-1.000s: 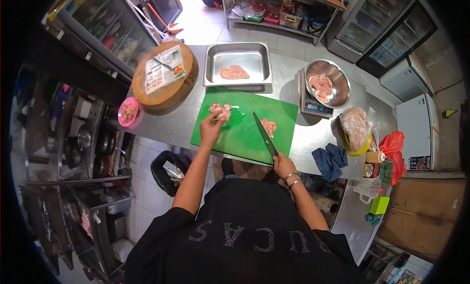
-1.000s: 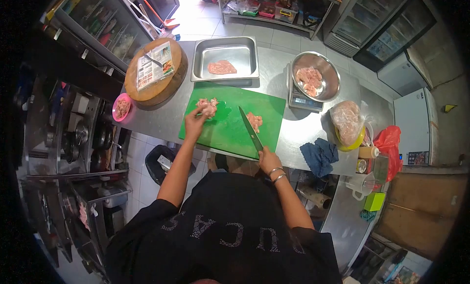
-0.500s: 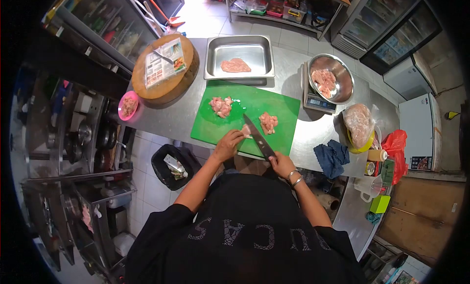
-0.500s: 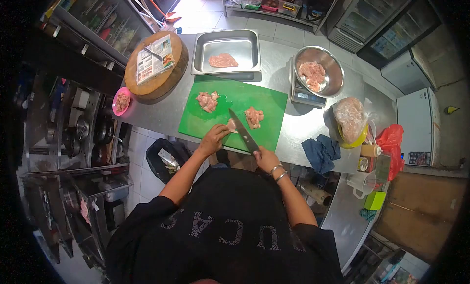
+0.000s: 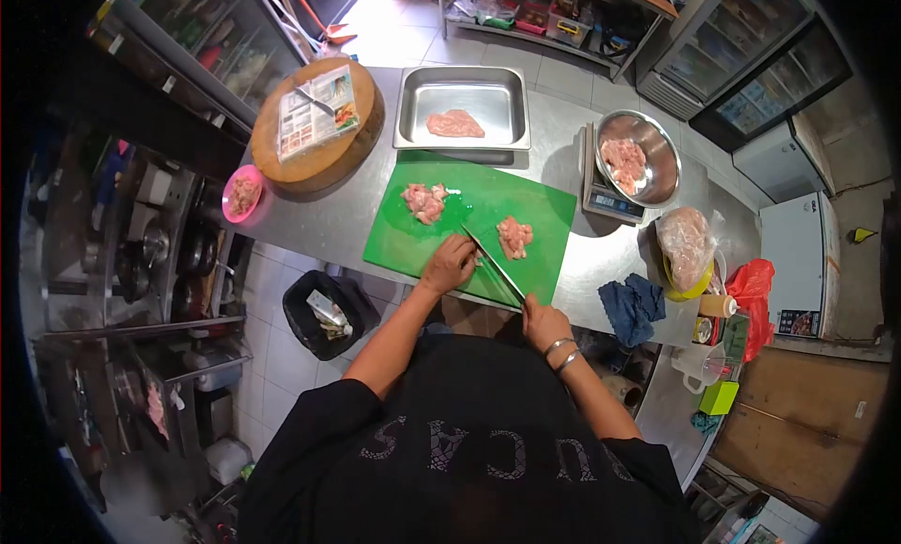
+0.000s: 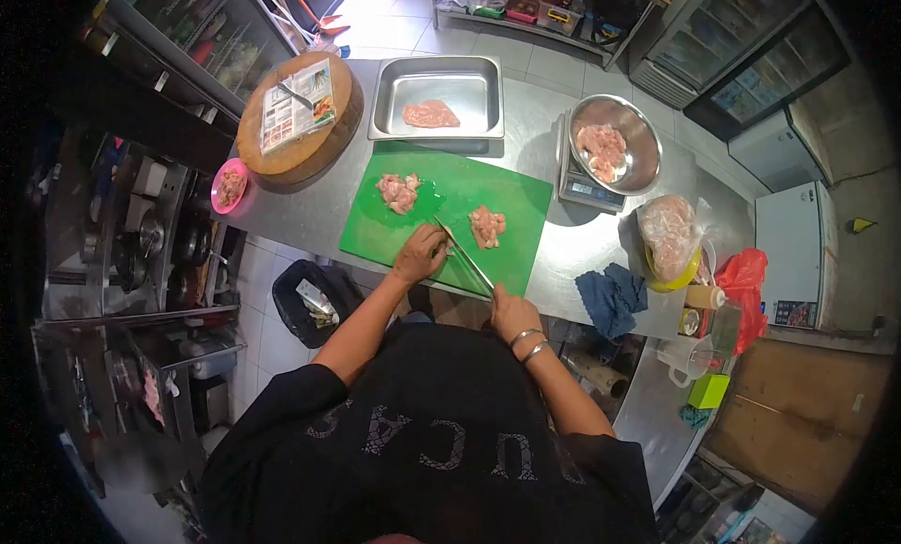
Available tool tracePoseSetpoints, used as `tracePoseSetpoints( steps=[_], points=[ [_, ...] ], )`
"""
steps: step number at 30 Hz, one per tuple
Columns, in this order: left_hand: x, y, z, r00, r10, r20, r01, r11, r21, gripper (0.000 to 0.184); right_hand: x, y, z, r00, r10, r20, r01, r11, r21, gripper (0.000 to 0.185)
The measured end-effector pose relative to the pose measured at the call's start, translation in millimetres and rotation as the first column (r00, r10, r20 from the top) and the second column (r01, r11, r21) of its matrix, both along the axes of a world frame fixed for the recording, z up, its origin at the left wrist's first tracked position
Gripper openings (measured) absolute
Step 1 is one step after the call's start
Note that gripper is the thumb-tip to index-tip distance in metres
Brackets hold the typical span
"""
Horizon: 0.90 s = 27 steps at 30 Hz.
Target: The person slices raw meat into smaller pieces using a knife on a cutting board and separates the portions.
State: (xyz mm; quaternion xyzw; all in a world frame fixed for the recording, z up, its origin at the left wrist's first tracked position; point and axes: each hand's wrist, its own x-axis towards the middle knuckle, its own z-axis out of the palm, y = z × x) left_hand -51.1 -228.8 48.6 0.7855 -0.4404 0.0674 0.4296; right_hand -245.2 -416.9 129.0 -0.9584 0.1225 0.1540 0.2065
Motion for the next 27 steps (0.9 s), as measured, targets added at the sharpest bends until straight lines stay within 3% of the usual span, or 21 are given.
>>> tracePoseSetpoints(
  steps=[6, 12, 15, 17, 23, 27],
  points=[
    [0.2, -1.0, 5.0, 1.000, 0.012, -0.013, -0.013, 1.000, -0.020, 0.023, -7.7, -0.6, 21.0, 0.997, 0.033, -0.064, -0.034, 0.999, -0.014, 0.013],
    [-1.4, 4.9, 4.7, 1.000, -0.009, -0.013, 0.010, 1.000, 0.012, 0.022, 44.5, 23.0, -60.3, 0.996, 0.003, 0.092, -0.010, 0.997, 0.072, 0.016],
    [-6.3, 11.2, 6.2, 1.000, 0.002, -0.027, -0.003, 1.000, -0.026, 0.023, 42.8, 13.3, -50.4, 0.988, 0.000, 0.153, -0.014, 0.996, 0.091, 0.017],
    [-9.5, 10.7, 5.1, 0.987, 0.153, -0.044, -0.155, 0.986, -0.068, 0.024, 35.8, 6.3, -27.5, 0.987, -0.001, 0.158, -0.010, 0.997, 0.070, 0.018],
    [-6.2, 12.1, -2.7, 0.996, 0.090, -0.004, -0.090, 0.996, -0.005, 0.021, 0.7, -4.4, 10.2, 0.993, 0.103, 0.051, -0.102, 0.995, -0.019, 0.016],
    [-5.9, 10.6, -1.7, 0.997, 0.072, -0.037, -0.073, 0.997, -0.039, 0.019, -4.7, -9.4, 0.8, 0.991, 0.132, -0.022, -0.132, 0.991, -0.005, 0.014]
  ],
)
